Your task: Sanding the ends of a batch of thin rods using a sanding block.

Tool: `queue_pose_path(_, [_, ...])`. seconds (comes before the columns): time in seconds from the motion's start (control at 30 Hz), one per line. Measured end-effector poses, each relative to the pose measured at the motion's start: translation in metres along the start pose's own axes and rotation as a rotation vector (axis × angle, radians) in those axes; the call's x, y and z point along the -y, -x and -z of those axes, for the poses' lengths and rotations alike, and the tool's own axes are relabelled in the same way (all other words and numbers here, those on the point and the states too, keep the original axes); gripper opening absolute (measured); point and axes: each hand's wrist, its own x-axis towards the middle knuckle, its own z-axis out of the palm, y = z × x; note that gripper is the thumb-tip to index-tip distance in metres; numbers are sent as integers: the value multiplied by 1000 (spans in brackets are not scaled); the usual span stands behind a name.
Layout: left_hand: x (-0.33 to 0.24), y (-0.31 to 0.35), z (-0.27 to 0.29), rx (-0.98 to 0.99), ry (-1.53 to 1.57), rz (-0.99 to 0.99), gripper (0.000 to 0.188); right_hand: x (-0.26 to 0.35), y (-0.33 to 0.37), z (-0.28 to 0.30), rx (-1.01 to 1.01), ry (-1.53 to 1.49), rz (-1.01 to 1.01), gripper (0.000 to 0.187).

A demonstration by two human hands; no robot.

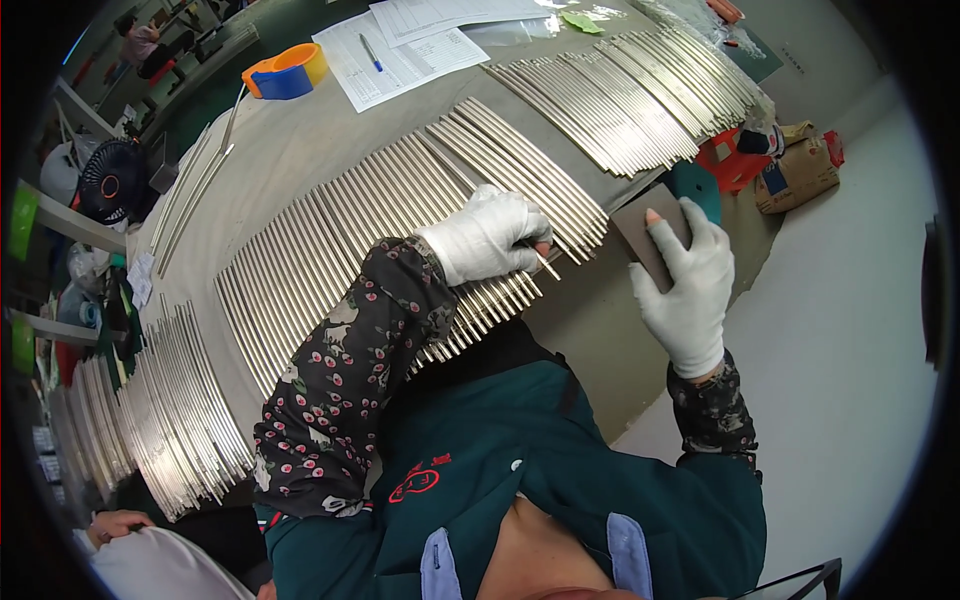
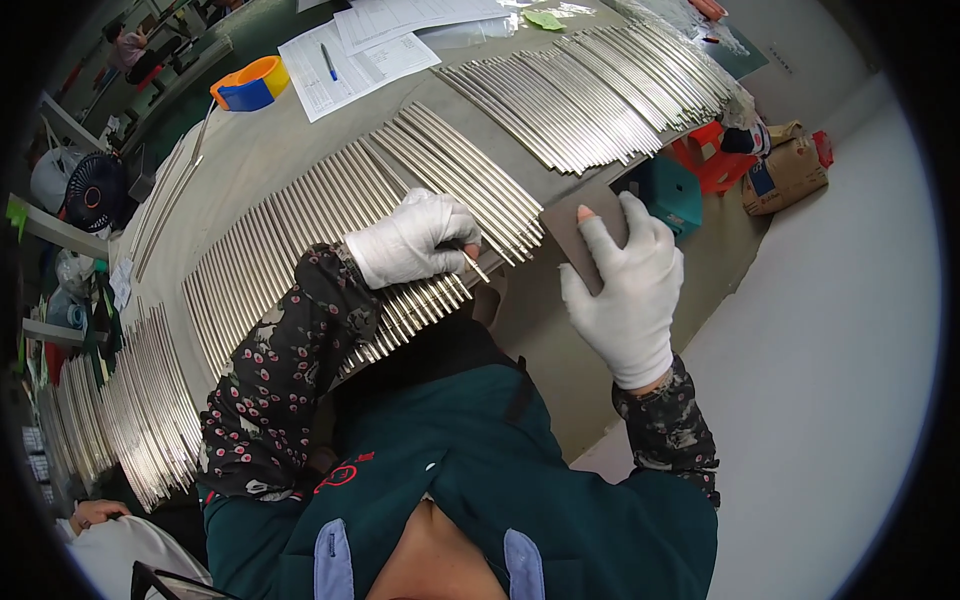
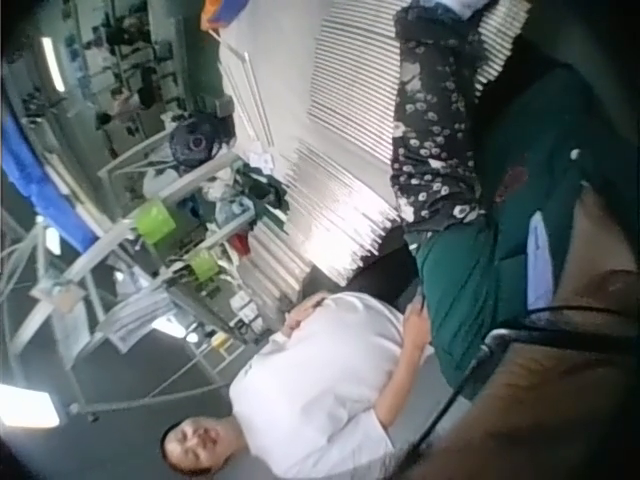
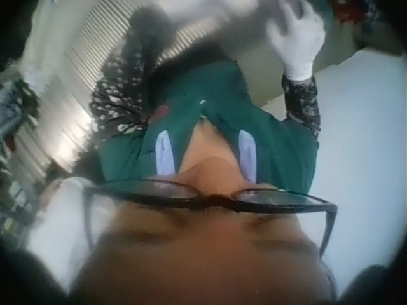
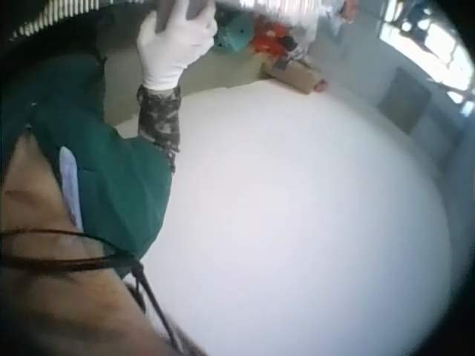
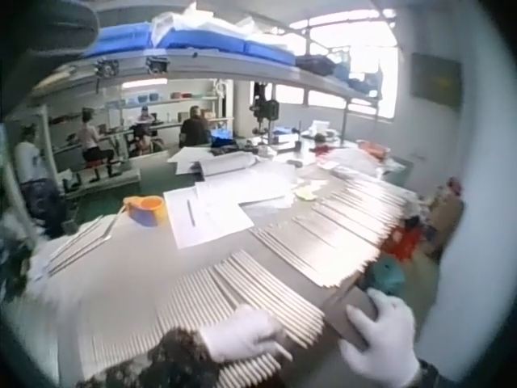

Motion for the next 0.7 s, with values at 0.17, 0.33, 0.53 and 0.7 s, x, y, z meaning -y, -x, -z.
queue_pose_path(0.17, [-9,-3,1,-205,-296,-40,22,1,10,3,20,-135,26,58])
queue_pose_path(0.33, [-16,12,20,-219,-478,169,61,-1,22,3,29,-163,18,60])
queue_pose_path(0.53, [-3,25,8,101,-702,341,72,9,22,0,59,-223,8,57])
queue_pose_path(0.7, [-4,25,5,-51,-747,238,69,7,23,1,48,-214,24,56])
